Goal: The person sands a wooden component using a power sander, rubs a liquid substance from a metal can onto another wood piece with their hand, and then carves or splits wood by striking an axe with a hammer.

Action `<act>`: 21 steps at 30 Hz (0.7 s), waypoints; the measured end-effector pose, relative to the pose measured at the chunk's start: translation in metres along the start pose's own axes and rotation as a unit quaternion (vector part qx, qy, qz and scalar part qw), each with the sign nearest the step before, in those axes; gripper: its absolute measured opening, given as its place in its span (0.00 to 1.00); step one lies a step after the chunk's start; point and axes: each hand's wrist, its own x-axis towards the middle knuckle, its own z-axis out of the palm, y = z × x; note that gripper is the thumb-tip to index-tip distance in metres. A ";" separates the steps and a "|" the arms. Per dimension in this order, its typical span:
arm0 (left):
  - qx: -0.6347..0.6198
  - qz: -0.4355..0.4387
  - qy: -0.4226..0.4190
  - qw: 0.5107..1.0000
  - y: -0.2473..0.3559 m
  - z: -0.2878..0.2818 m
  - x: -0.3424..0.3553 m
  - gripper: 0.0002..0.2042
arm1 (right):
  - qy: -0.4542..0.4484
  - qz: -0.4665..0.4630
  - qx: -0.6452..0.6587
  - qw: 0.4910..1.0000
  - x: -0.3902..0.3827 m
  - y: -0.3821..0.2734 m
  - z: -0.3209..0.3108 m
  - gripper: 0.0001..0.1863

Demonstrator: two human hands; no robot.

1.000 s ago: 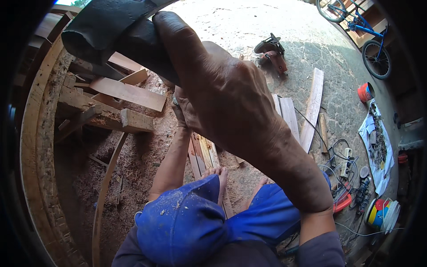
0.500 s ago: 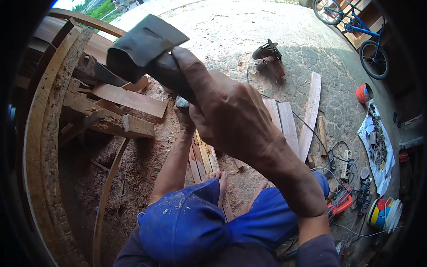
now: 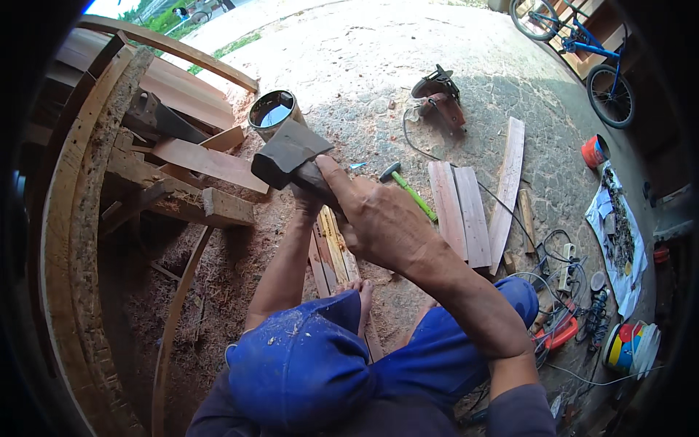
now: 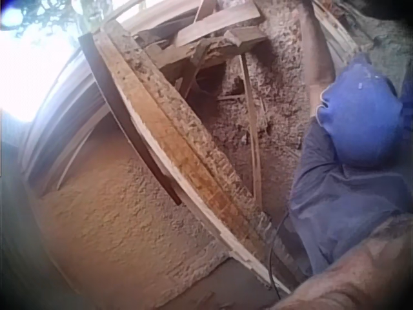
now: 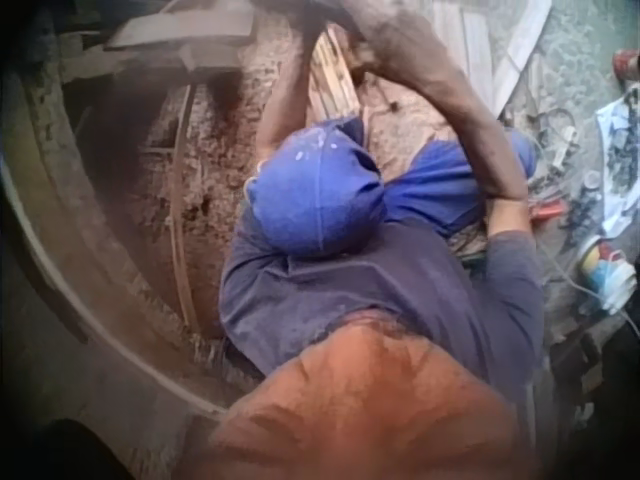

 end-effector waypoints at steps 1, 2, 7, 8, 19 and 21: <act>-0.175 -0.038 0.090 0.980 0.016 0.015 0.006 0.08 | 0.039 -0.014 0.022 0.999 0.012 -0.008 -0.017 0.36; -0.129 -0.034 0.085 0.987 -0.001 0.003 -0.003 0.08 | 0.115 -0.064 0.039 0.991 0.025 -0.022 -0.029 0.35; 0.035 0.031 0.079 0.996 0.050 -0.007 -0.012 0.08 | 0.240 -0.108 0.088 0.961 0.049 -0.039 -0.047 0.36; -0.077 0.015 0.060 0.995 0.029 -0.001 -0.014 0.08 | 0.215 -0.091 0.064 0.970 0.041 -0.031 -0.031 0.37; -0.196 -0.090 0.085 0.973 0.000 0.003 0.002 0.05 | -0.012 0.022 0.007 1.000 0.006 -0.009 -0.019 0.37; -0.163 -0.065 0.109 0.978 0.004 0.000 -0.002 0.05 | 0.187 -0.108 0.038 0.976 0.038 -0.029 -0.051 0.35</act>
